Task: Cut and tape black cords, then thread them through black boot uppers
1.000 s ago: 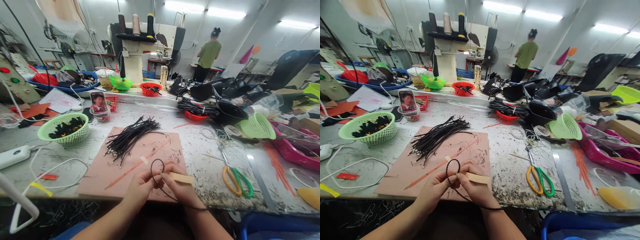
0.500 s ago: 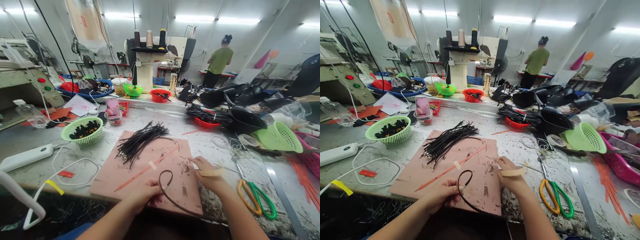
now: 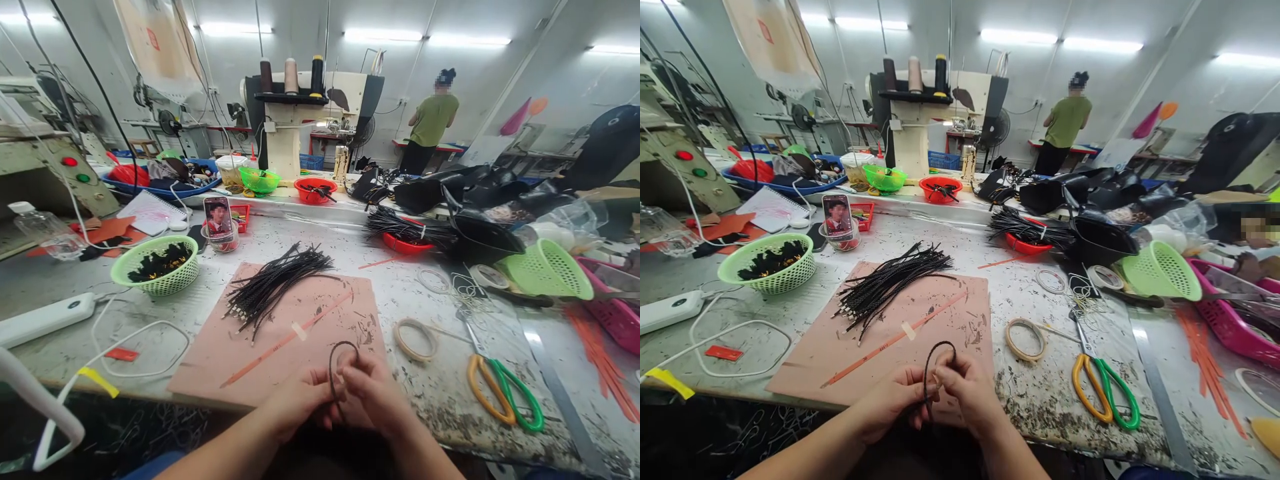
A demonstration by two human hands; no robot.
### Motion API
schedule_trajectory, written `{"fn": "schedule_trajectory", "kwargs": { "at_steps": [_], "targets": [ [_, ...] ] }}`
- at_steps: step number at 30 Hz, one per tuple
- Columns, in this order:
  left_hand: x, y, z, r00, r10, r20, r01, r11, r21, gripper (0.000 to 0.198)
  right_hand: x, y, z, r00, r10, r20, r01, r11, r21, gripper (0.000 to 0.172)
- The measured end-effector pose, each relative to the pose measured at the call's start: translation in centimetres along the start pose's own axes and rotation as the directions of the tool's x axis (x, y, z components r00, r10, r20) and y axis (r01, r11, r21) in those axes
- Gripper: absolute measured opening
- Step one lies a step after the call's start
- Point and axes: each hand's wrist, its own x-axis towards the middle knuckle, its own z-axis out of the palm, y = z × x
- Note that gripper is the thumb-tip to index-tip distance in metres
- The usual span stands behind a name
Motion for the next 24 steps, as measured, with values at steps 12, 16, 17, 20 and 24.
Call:
{"fn": "schedule_trajectory", "kwargs": {
  "at_steps": [12,16,17,20,24],
  "targets": [
    [0.5,-0.1,-1.3,0.984,0.023,-0.178,-0.027,0.999,-0.02,0.035,7.1,-2.6,-6.9,0.894,0.151,-0.422,-0.173,0.985,-0.013,0.011],
    [0.6,0.4,-1.6,0.982,0.018,-0.188,-0.02,1.0,-0.009,0.032,1.9,-2.6,-9.4,0.795,0.104,-0.598,-0.366,0.868,-0.336,0.015],
    [0.5,0.5,-1.6,0.982,0.015,-0.187,-0.017,1.0,-0.008,0.03,0.2,-2.6,-10.2,0.751,0.066,-0.657,-0.427,0.808,-0.405,0.018],
    [0.2,0.8,-1.5,0.979,0.034,-0.203,-0.03,0.999,0.019,0.027,-4.1,-2.2,-12.5,0.612,-0.014,-0.791,-0.643,0.573,-0.508,0.033],
    [0.1,1.0,-1.3,0.97,0.092,-0.226,-0.074,0.993,0.089,0.028,-6.4,-1.5,-15.2,0.591,-0.04,-0.805,-0.782,0.215,-0.585,0.046]
  ]
}}
